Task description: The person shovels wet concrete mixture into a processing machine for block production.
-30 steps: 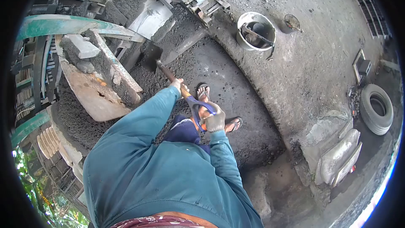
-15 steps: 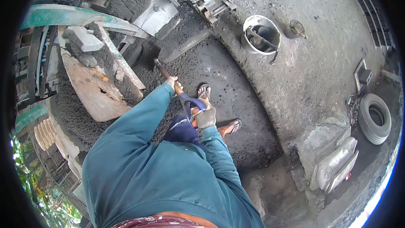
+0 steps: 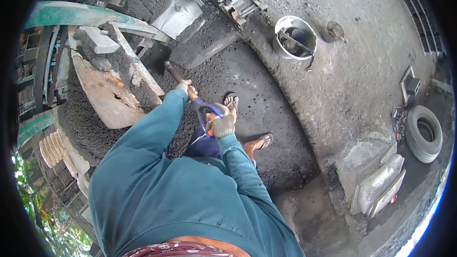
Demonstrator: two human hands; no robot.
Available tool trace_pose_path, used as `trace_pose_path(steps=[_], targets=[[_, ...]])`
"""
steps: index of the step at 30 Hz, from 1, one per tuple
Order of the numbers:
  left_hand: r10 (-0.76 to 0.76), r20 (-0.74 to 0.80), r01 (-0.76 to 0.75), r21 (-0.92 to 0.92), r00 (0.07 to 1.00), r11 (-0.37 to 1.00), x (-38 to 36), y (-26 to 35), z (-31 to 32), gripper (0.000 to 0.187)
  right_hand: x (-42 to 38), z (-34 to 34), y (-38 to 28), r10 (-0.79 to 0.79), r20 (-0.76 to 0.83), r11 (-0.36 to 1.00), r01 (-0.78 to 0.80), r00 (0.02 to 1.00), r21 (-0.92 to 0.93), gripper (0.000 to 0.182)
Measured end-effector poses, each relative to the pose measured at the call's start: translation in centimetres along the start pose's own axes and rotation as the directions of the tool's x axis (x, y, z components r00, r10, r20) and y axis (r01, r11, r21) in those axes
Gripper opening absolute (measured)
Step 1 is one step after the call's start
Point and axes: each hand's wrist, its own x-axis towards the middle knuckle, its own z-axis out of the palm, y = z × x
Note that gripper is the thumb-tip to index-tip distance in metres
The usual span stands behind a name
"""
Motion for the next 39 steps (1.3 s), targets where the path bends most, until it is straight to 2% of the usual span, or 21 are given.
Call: trace_pose_path(steps=[1,3,5,6,7,8,10,13,15,17,20,21,22,23,24,26,28,29,34,37,39], targets=[[0.020,0.021,-0.018,-0.117,1.000,0.993,0.9,0.1,-0.4,0.016,0.6,-0.1,0.8,-0.152,0.029,0.975,0.155,0.988,-0.160,0.048],[0.033,0.115,-0.006,-0.225,0.993,0.974,-3.8,-2.4,1.8,0.016,-0.7,-4.0,-3.2,-0.091,0.095,0.969,0.110,0.991,-0.220,0.052],[-0.156,0.232,0.222,-0.293,0.960,0.930,-2.5,-7.8,3.0,0.017,-3.4,-9.4,-4.4,-0.051,-0.005,0.920,0.045,0.999,-0.389,0.048],[-0.184,0.209,0.234,-0.244,0.960,0.941,-2.2,-11.4,4.2,0.017,-4.3,-13.0,1.1,0.094,-0.083,0.985,-0.105,0.992,-0.136,0.045],[-0.214,0.185,0.249,-0.194,0.959,0.949,-2.7,-15.4,5.4,0.018,-6.6,-15.7,1.8,0.024,-0.197,0.980,-0.062,0.980,-0.191,0.039],[-0.302,0.229,0.333,-0.112,0.925,0.936,-4.9,-18.8,6.4,0.016,-8.8,-18.0,4.2,0.183,-0.353,0.982,-0.189,0.917,0.016,0.033],[-0.479,0.231,0.499,-0.031,0.847,0.866,-5.6,-26.5,7.5,0.015,-14.0,-22.1,5.6,0.383,-0.423,0.914,-0.270,0.821,0.303,0.031],[-0.565,0.138,0.564,0.049,0.813,0.824,-8.2,-33.7,9.5,0.016,-19.7,-23.4,3.5,0.364,-0.506,0.924,-0.236,0.782,0.300,0.033],[-0.575,0.104,0.555,0.174,0.811,0.814,-10.8,-33.9,10.5,0.017,-21.0,-23.3,4.7,0.354,-0.557,0.930,-0.220,0.751,0.295,0.032],[-0.550,0.129,0.507,0.260,0.825,0.822,-6.5,-35.5,9.1,0.013,-20.3,-21.6,6.3,0.438,-0.607,0.897,-0.282,0.663,0.340,0.029],[-0.448,0.162,0.399,0.264,0.879,0.878,-0.1,-34.4,6.0,0.013,-18.2,-17.4,10.6,0.493,-0.534,0.869,-0.355,0.687,0.346,0.030],[-0.378,0.139,0.350,0.189,0.915,0.917,1.7,-32.7,4.7,0.015,-16.7,-15.0,8.2,0.494,-0.432,0.863,-0.366,0.755,0.348,0.031],[-0.376,0.124,0.353,0.173,0.918,0.920,5.3,-30.8,2.8,0.016,-16.1,-13.6,10.6,0.593,-0.252,0.739,-0.393,0.765,0.547,0.034],[-0.389,0.238,0.340,0.221,0.890,0.914,6.5,-28.0,1.2,0.018,-15.3,-12.4,12.3,0.541,-0.197,0.808,-0.440,0.818,0.392,0.041],[-0.272,0.190,0.186,0.376,0.943,0.908,4.2,-25.8,1.1,0.017,-15.4,-12.2,12.2,0.524,-0.113,0.780,-0.423,0.844,0.461,0.046],[-0.192,0.142,0.149,0.271,0.971,0.951,3.2,-27.2,1.2,0.014,-15.9,-13.3,11.9,0.466,-0.044,0.777,-0.385,0.884,0.498,0.050],[-0.136,0.221,0.090,0.203,0.966,0.975,1.8,-30.2,1.6,0.016,-16.8,-16.7,13.4,0.428,-0.017,0.770,-0.355,0.903,0.530,0.048],[-0.183,0.113,0.167,0.137,0.977,0.976,-0.1,-31.5,2.7,0.020,-17.4,-19.4,15.0,0.388,-0.001,0.785,-0.331,0.921,0.523,0.044],[-0.266,0.305,0.336,-0.205,0.915,0.919,-8.4,-38.4,3.4,0.024,-20.1,-34.0,14.6,0.305,0.093,0.878,-0.318,0.948,0.357,0.042],[-0.224,0.449,0.419,-0.400,0.865,0.815,-17.2,-39.9,2.2,0.031,-21.2,-40.5,11.6,0.164,0.252,0.942,-0.227,0.954,0.246,0.045],[-0.055,0.430,0.306,-0.541,0.901,0.784,-18.9,-41.6,0.9,0.035,-22.0,-44.1,8.6,0.209,0.396,0.884,-0.346,0.894,0.314,0.039]])
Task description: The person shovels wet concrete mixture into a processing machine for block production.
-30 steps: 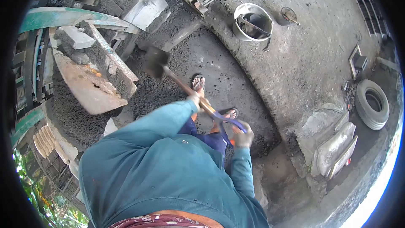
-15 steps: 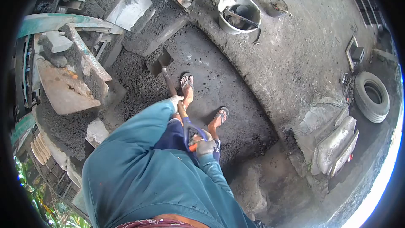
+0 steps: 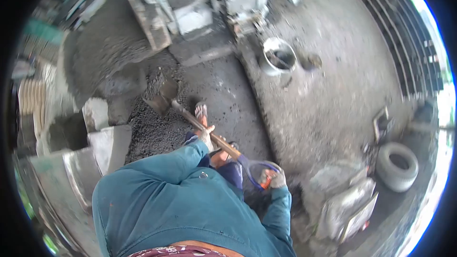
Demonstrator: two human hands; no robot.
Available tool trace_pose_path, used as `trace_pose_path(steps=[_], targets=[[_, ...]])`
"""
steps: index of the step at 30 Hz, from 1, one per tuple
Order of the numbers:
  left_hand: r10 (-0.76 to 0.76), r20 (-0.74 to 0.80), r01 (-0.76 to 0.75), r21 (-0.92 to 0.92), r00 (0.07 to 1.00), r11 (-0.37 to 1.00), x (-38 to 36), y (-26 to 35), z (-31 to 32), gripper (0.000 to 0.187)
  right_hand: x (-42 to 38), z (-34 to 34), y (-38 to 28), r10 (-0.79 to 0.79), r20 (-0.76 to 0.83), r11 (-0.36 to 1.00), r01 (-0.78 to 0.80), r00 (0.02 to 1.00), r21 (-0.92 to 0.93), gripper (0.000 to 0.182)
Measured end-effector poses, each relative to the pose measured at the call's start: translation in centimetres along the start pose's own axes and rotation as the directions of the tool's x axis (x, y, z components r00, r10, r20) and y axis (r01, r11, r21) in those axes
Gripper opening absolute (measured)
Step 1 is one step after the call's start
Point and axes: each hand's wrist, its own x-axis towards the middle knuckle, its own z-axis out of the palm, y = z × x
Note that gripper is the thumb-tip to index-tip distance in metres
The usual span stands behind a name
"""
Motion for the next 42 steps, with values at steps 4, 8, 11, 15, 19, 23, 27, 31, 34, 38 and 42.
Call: trace_pose_path(steps=[4,8,11,15,19,23,27,31,34,38,42], targets=[[0.134,-0.085,-0.150,-0.220,0.987,0.964,-0.8,4.6,-4.8,0.035,-4.6,-1.8,-7.1,0.085,-0.086,0.990,-0.094,0.993,-0.110,0.022],[-0.027,-0.257,0.003,-0.094,0.966,0.996,-0.4,3.2,-9.9,0.021,-6.8,2.3,-11.5,-0.094,-0.209,0.910,-0.001,0.973,-0.415,0.036],[-0.028,-0.268,-0.040,-0.244,0.963,0.969,-0.7,2.9,-11.7,0.018,-7.2,2.2,-11.9,-0.146,-0.228,0.901,0.035,0.963,-0.431,0.047],[0.146,-0.061,-0.157,-0.264,0.987,0.952,-13.6,5.2,-9.0,0.026,-7.2,-1.1,-7.7,-0.204,-0.297,0.952,0.118,0.933,-0.284,0.048],[0.596,0.124,-0.604,0.032,0.793,0.797,-23.2,11.0,-6.8,0.023,0.1,-6.6,2.4,0.004,-0.418,0.911,-0.176,0.909,-0.372,0.025],[0.480,0.225,-0.484,-0.043,0.848,0.874,-21.5,16.5,-10.7,0.022,-0.5,1.5,7.4,-0.349,-0.375,0.765,0.029,0.859,-0.644,0.028],[0.451,0.446,-0.458,-0.098,0.773,0.883,-24.3,15.6,-11.9,0.014,-1.1,0.4,10.7,-0.731,-0.221,0.348,0.074,0.645,-0.935,0.033],[0.400,0.786,-0.445,-0.181,0.471,0.877,-26.9,13.6,-10.7,0.020,-5.1,-0.6,10.9,-0.369,-0.182,0.450,0.004,0.911,-0.893,0.044],[0.493,0.763,-0.507,-0.254,0.418,0.824,-29.1,11.3,-7.1,0.029,-6.2,-3.3,11.7,0.241,-0.135,0.958,-0.257,0.961,-0.123,0.045],[0.481,0.726,-0.512,-0.206,0.492,0.834,-27.6,8.9,-3.9,0.023,-7.2,-5.3,13.7,-0.235,-0.048,0.451,0.065,0.971,-0.890,0.031],[0.336,0.877,-0.440,-0.165,0.343,0.883,-29.6,10.0,-1.4,0.024,-9.4,-6.3,12.9,-0.226,-0.250,0.842,0.060,0.942,-0.536,0.022]])
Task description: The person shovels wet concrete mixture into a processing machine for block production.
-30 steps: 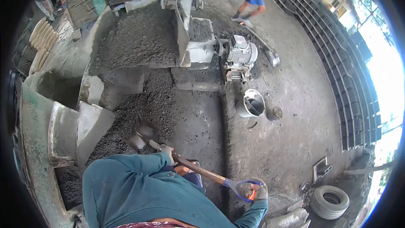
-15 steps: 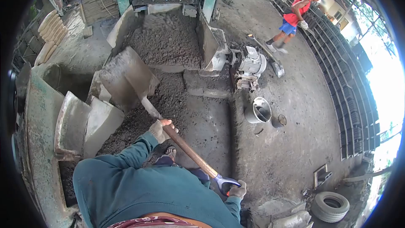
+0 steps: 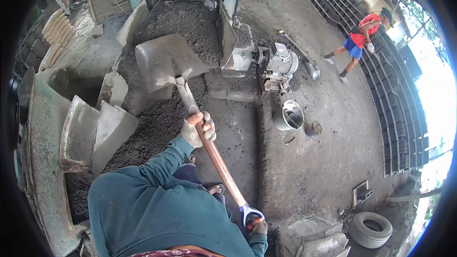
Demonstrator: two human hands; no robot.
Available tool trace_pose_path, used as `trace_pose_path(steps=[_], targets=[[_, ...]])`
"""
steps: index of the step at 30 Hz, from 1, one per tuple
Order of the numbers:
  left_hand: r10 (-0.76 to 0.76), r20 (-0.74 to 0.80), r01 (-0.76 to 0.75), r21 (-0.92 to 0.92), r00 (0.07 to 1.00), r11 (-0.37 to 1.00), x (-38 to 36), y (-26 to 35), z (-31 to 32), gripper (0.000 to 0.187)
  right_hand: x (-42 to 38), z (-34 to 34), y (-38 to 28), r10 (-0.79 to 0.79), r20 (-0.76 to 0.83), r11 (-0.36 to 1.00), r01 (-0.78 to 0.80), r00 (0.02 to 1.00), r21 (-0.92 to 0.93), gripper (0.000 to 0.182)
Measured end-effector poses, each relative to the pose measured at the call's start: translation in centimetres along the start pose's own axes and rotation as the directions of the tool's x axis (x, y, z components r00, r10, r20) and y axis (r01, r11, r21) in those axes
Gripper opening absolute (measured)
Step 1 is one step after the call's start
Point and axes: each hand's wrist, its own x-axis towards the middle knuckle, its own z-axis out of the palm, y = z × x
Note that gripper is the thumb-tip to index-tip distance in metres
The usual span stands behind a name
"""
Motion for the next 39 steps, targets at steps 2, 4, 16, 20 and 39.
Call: trace_pose_path(steps=[2,4,16,20,39], targets=[[0.092,-0.079,-0.090,0.031,0.993,0.995,1.6,2.0,1.0,0.028,0.7,-0.7,0.5,0.118,0.009,0.868,-0.107,0.993,0.485,0.017],[0.131,-0.272,-0.152,-0.056,0.953,0.987,4.1,3.7,0.2,0.030,-4.5,4.5,-9.5,0.057,-0.033,0.932,-0.042,0.998,0.361,0.007],[-0.151,-0.491,0.153,-0.035,0.858,0.988,10.8,15.8,-4.6,0.012,-7.1,17.0,-16.3,0.034,-0.090,0.893,0.011,0.995,0.451,0.015],[-0.091,-0.430,0.155,0.117,0.898,0.981,16.1,23.7,-5.5,0.025,-6.4,30.4,-23.8,-0.009,-0.104,0.848,0.062,0.995,0.526,0.019],[-0.046,-0.268,0.089,0.153,0.962,0.984,11.1,13.2,0.8,0.023,-6.1,17.6,-20.7,-0.212,-0.064,0.900,0.221,0.975,0.376,0.013]])
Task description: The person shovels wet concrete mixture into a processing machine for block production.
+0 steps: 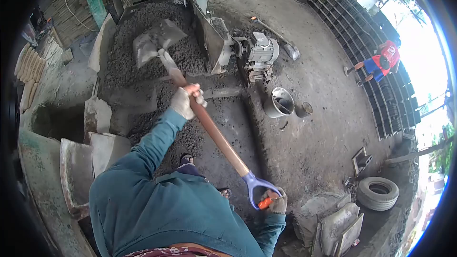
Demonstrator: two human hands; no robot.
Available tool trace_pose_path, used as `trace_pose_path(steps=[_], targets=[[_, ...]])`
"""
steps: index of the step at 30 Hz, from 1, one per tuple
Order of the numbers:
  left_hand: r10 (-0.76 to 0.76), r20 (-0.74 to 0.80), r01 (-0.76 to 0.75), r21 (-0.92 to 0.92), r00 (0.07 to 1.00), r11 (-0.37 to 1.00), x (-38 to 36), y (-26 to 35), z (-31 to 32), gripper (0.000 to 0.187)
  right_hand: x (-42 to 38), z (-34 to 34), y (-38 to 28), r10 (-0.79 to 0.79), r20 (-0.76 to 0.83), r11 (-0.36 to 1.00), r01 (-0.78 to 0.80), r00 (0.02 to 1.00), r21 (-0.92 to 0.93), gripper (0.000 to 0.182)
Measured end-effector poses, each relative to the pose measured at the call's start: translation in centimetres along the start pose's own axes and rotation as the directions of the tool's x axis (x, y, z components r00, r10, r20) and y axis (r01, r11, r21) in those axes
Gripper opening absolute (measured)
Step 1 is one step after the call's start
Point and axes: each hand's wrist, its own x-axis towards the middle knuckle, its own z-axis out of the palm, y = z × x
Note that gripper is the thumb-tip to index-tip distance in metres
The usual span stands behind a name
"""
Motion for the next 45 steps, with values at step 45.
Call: trace_pose_path(steps=[45], targets=[[-0.145,0.319,0.231,-0.254,0.937,0.939,3.9,5.9,7.5,0.037,-5.9,1.6,-21.4,-0.954,0.097,0.202,0.845,0.284,-0.495,0.046]])
